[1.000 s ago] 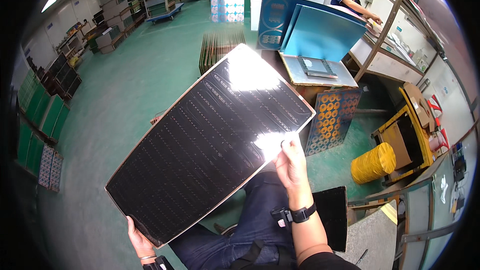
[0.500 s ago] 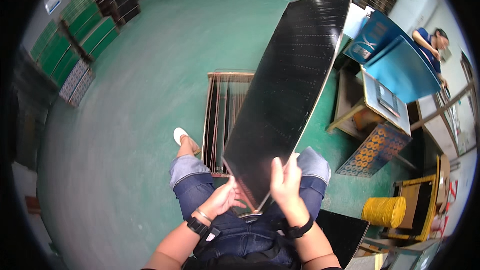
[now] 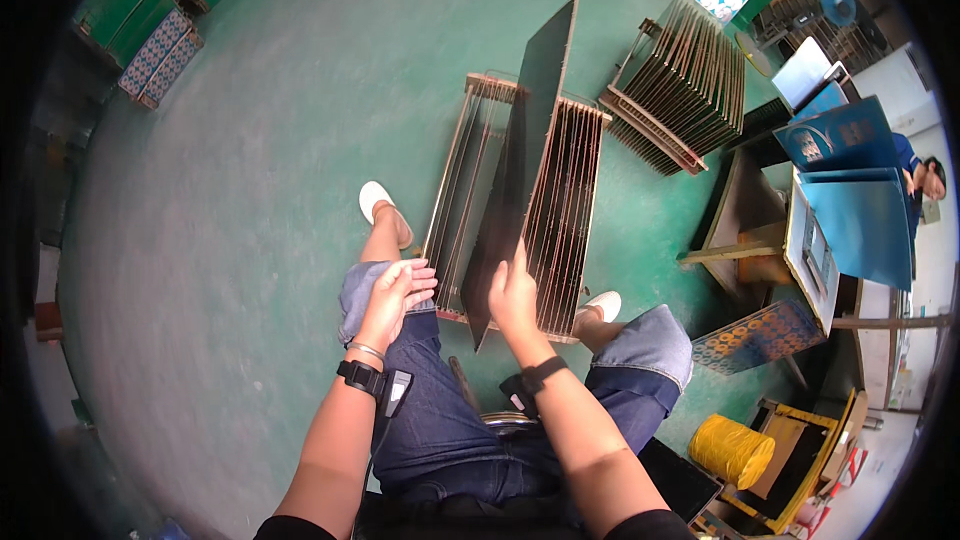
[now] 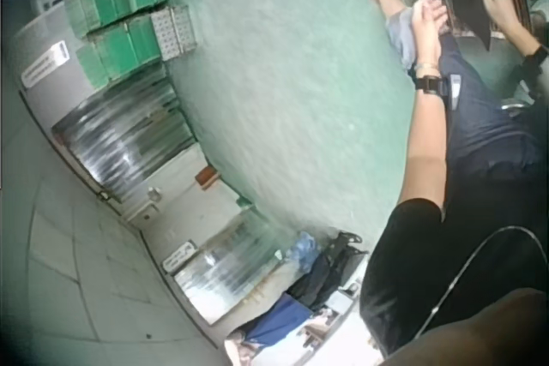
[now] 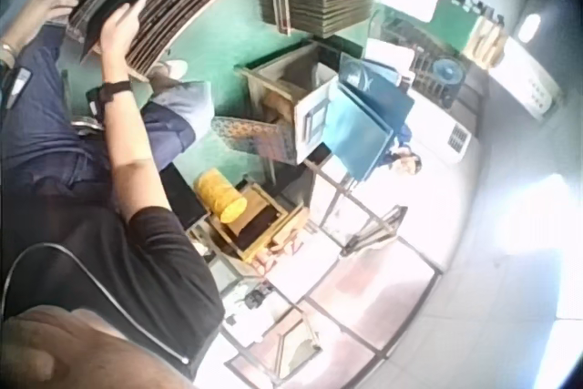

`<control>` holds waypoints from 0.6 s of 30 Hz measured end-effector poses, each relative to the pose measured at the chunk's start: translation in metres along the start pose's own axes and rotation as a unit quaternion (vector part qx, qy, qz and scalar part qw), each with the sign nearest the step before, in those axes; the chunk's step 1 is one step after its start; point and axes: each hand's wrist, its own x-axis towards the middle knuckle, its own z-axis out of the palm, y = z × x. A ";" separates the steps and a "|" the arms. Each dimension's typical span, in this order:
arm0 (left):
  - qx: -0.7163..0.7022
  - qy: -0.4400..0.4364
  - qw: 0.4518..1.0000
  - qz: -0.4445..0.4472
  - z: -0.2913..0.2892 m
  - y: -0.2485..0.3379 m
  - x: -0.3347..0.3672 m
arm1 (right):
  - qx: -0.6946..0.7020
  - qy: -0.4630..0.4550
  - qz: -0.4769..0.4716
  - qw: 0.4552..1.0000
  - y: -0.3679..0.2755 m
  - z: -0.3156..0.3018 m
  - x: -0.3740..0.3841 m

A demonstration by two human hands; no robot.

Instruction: Inspecting flexible electronic panels and sorting them in a rack.

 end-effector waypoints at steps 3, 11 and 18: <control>-0.030 -0.001 0.999 -0.010 0.002 0.009 0.003 | -0.037 -0.070 0.090 0.993 0.006 0.017 -0.002; 0.020 -0.011 0.997 -0.073 0.003 0.002 0.024 | -0.051 -0.020 -0.019 0.998 0.015 0.012 0.016; 0.079 -0.016 0.993 -0.088 0.006 -0.012 0.036 | -0.111 -0.106 0.070 0.986 -0.010 0.020 0.025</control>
